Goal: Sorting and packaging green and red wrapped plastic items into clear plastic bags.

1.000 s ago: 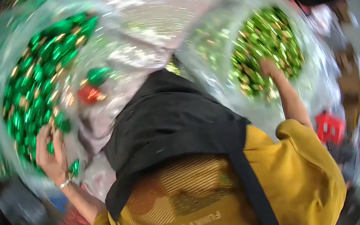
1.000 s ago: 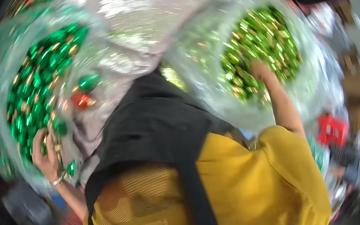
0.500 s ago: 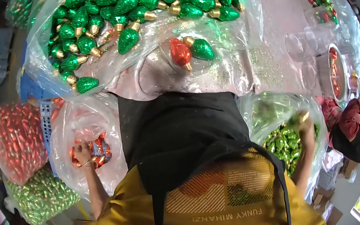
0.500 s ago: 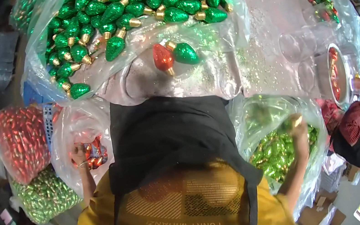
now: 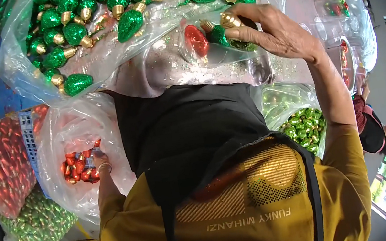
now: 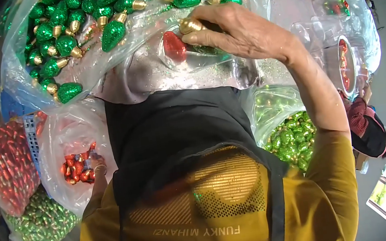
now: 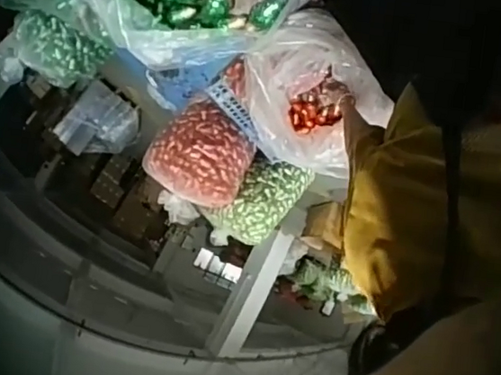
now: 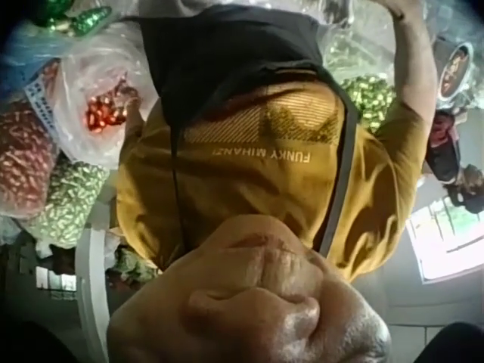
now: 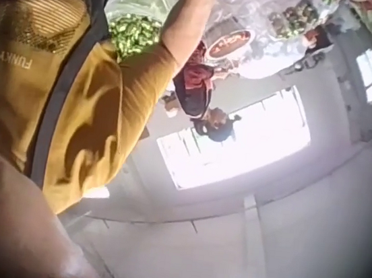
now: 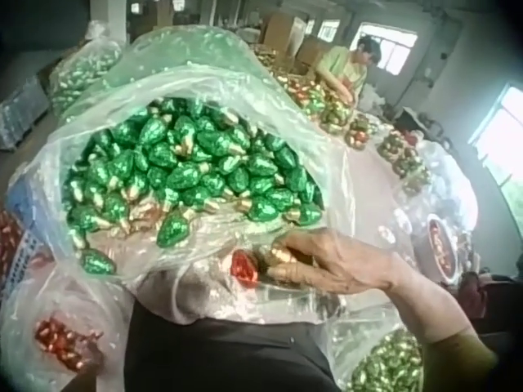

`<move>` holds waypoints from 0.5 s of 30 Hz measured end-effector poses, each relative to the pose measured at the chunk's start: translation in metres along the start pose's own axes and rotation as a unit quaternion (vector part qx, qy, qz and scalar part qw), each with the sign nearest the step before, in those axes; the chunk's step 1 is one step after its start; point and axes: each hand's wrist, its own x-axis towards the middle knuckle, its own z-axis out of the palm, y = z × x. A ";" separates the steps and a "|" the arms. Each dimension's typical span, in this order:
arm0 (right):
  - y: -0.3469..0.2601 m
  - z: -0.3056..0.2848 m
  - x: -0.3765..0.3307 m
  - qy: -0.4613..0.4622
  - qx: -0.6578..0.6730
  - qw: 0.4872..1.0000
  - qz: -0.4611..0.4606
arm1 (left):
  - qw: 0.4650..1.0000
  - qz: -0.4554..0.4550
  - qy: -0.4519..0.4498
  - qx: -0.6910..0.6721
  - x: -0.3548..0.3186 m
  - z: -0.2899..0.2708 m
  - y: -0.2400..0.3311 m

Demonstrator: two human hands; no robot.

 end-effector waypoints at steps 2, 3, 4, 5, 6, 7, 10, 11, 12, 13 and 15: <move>-0.005 -0.001 0.013 -0.026 -0.016 1.000 0.001 | 1.000 -0.001 -0.018 0.024 -0.004 0.012 -0.003; -0.006 0.002 0.019 -0.029 -0.016 0.999 0.009 | 0.990 -0.010 -0.033 0.138 -0.002 0.013 0.000; -0.006 0.005 0.025 -0.077 -0.054 0.996 0.006 | 0.966 -0.018 -0.045 0.253 0.000 0.010 0.003; -0.009 0.008 0.033 -0.125 -0.093 0.988 -0.003 | 0.930 -0.030 -0.052 0.363 -0.005 -0.002 0.013; -0.013 0.013 0.043 -0.179 -0.141 0.974 -0.009 | 0.933 -0.031 -0.061 0.353 -0.015 0.004 0.033; -0.012 0.017 0.054 -0.188 -0.142 0.972 -0.016 | 0.936 -0.054 -0.062 0.342 -0.024 -0.020 0.041; 0.001 0.021 0.053 -0.314 -0.152 0.936 0.033 | 0.947 -0.058 -0.084 0.304 -0.018 -0.028 0.159; 0.010 0.022 0.049 -0.315 -0.150 0.936 0.041 | 0.975 -0.133 -0.018 0.176 -0.018 -0.047 0.218; 0.020 0.023 0.044 -0.294 -0.068 0.953 0.031 | 0.977 -0.205 0.045 0.041 -0.011 -0.069 0.264; 0.024 0.027 0.047 -0.269 0.020 0.963 -0.001 | 0.975 -0.211 0.053 0.048 -0.016 -0.082 0.256; 0.039 0.041 0.052 -0.246 0.107 0.963 -0.027 | 0.938 -0.174 0.081 0.290 -0.013 -0.077 0.223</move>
